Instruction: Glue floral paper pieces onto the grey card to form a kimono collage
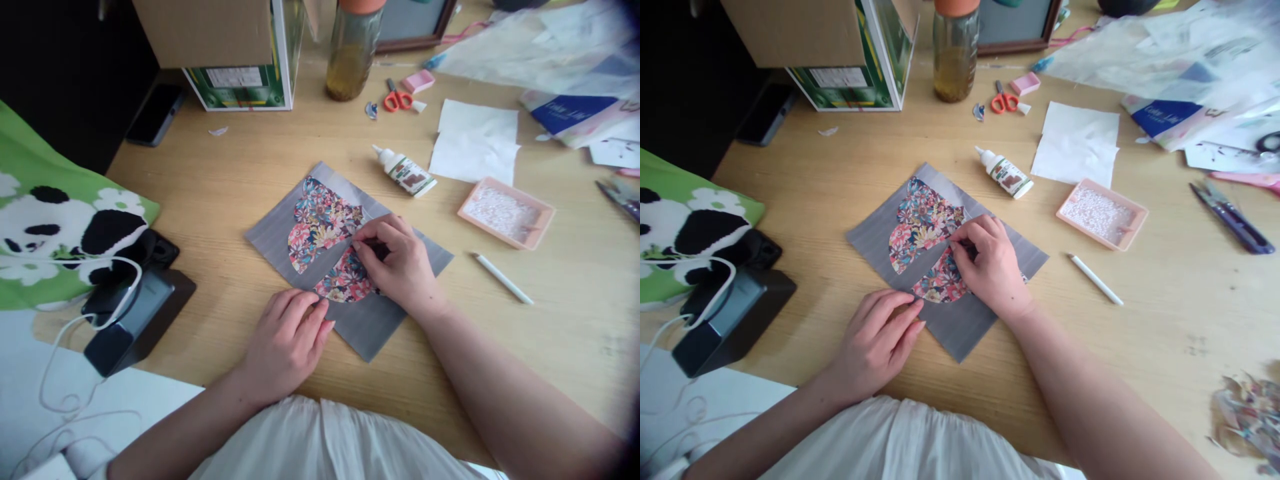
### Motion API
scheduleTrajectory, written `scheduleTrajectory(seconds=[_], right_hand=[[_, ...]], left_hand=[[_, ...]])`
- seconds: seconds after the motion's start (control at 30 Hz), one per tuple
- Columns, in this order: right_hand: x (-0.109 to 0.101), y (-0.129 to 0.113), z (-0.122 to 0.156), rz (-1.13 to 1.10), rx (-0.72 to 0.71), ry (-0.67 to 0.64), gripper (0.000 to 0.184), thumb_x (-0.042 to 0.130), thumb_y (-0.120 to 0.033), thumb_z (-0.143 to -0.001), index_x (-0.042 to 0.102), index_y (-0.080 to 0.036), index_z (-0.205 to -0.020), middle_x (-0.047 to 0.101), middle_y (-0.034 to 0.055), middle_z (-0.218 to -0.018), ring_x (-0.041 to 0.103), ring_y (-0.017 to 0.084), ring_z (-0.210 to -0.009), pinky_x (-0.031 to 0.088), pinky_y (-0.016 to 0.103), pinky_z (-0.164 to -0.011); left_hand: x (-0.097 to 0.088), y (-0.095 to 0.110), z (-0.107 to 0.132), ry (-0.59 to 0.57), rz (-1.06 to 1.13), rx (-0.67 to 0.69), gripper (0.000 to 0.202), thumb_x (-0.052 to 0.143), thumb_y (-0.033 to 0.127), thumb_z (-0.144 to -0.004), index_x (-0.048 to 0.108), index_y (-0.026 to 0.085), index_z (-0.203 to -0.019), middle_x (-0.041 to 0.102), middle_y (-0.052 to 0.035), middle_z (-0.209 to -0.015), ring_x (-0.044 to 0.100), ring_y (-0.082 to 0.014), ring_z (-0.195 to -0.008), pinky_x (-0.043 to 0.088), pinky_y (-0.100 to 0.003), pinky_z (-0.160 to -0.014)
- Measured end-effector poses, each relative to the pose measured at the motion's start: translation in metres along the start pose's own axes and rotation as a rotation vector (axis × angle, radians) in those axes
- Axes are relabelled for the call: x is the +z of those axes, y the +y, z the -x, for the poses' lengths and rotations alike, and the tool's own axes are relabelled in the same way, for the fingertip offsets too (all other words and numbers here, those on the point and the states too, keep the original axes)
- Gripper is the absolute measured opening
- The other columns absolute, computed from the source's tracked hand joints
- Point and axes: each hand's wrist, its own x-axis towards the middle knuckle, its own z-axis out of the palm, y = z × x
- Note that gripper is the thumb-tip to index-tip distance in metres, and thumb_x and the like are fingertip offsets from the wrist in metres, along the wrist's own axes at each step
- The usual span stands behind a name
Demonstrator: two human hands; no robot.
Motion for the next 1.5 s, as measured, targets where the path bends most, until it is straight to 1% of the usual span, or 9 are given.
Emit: scheduleTrajectory(seconds=[0.2,0.43,0.53,0.7,0.9,1.07,1.2,1.33,1.5], right_hand=[[-0.001,-0.001,-0.001,0.003,0.001,-0.002,0.008,0.057,-0.015,-0.085,0.062,-0.022,-0.085,0.063,0.0055,-0.089,0.06,0.023,-0.087,0.05,0.041,-0.082],[0.0,-0.001,-0.001,-0.002,0.005,-0.002,0.009,0.057,-0.014,-0.084,0.061,-0.022,-0.085,0.063,0.0056,-0.089,0.06,0.023,-0.085,0.05,0.04,-0.08],[0.0,0.0,-0.001,-0.002,-0.006,0.0,0.009,0.058,-0.013,-0.085,0.061,-0.021,-0.085,0.063,0.0055,-0.089,0.06,0.023,-0.086,0.049,0.04,-0.081],[-0.001,0.0,-0.001,0.005,-0.002,-0.013,0.011,0.057,-0.012,-0.086,0.062,-0.022,-0.087,0.063,0.005,-0.09,0.059,0.023,-0.087,0.049,0.041,-0.083],[0.0,0.0,-0.001,0.005,0.002,-0.017,0.012,0.057,-0.012,-0.086,0.062,-0.023,-0.087,0.063,0.0048,-0.091,0.059,0.023,-0.088,0.049,0.041,-0.083],[-0.001,-0.001,-0.001,0.005,0.015,-0.017,0.01,0.057,-0.013,-0.087,0.062,-0.023,-0.087,0.063,0.0048,-0.09,0.059,0.022,-0.087,0.049,0.041,-0.082],[0.0,-0.002,-0.001,0.008,0.005,-0.011,0.01,0.057,-0.013,-0.088,0.062,-0.022,-0.087,0.062,0.0048,-0.089,0.059,0.022,-0.087,0.049,0.04,-0.082],[0.001,-0.002,-0.001,0.006,0.016,-0.001,0.01,0.057,-0.014,-0.089,0.061,-0.023,-0.086,0.061,0.0044,-0.088,0.059,0.022,-0.087,0.049,0.04,-0.081],[0.0,-0.003,-0.001,0.005,0.021,-0.006,0.009,0.058,-0.014,-0.089,0.062,-0.022,-0.088,0.061,0.0045,-0.088,0.058,0.022,-0.087,0.049,0.04,-0.08]], left_hand=[[-0.001,0.0,-0.001,-0.002,-0.018,-0.001,0.016,0.06,0.015,-0.093,0.066,0.008,-0.107,0.066,-0.013,-0.103,0.059,-0.0252,-0.098,0.054,-0.042,-0.085],[0.002,0.001,-0.001,-0.142,-0.128,-0.003,0.04,0.054,0.027,-0.098,0.055,0.007,-0.133,0.059,-0.0147,-0.135,0.054,-0.0261,-0.1,0.05,-0.044,-0.086],[0.004,0.0,-0.001,-0.185,-0.175,0.004,0.043,0.052,0.03,-0.1,0.052,0.008,-0.137,0.053,-0.0117,-0.144,0.052,-0.0253,-0.099,0.048,-0.043,-0.085],[0.005,0.001,-0.003,-0.207,-0.194,0.002,0.043,0.05,0.031,-0.1,0.053,0.008,-0.136,0.05,-0.0104,-0.148,0.052,-0.0256,-0.098,0.044,-0.042,-0.085],[0.002,0.004,-0.004,-0.23,-0.22,0.004,0.045,0.052,0.034,-0.099,0.053,0.008,-0.136,0.049,-0.0113,-0.148,0.052,-0.0264,-0.098,0.044,-0.043,-0.085],[-0.002,0.005,-0.015,-0.233,-0.245,0.022,0.048,0.054,0.037,-0.098,0.055,0.005,-0.133,0.052,-0.0133,-0.145,0.053,-0.0271,-0.097,0.046,-0.043,-0.083],[-0.001,0.002,-0.029,-0.133,-0.271,0.084,0.037,0.053,0.026,-0.098,0.06,0.0,-0.125,0.058,-0.0154,-0.137,0.053,-0.029,-0.103,0.048,-0.043,-0.086],[0.003,-0.003,-0.041,-0.138,-0.268,0.211,0.03,0.045,0.007,-0.097,0.061,-0.003,-0.12,0.065,-0.0176,-0.123,0.058,-0.0255,-0.1,0.052,-0.039,-0.086],[0.009,-0.01,-0.045,-0.123,-0.277,0.234,0.031,0.039,0.006,-0.098,0.063,-0.002,-0.116,0.068,-0.0167,-0.112,0.061,-0.0241,-0.096,0.054,-0.036,-0.086]])
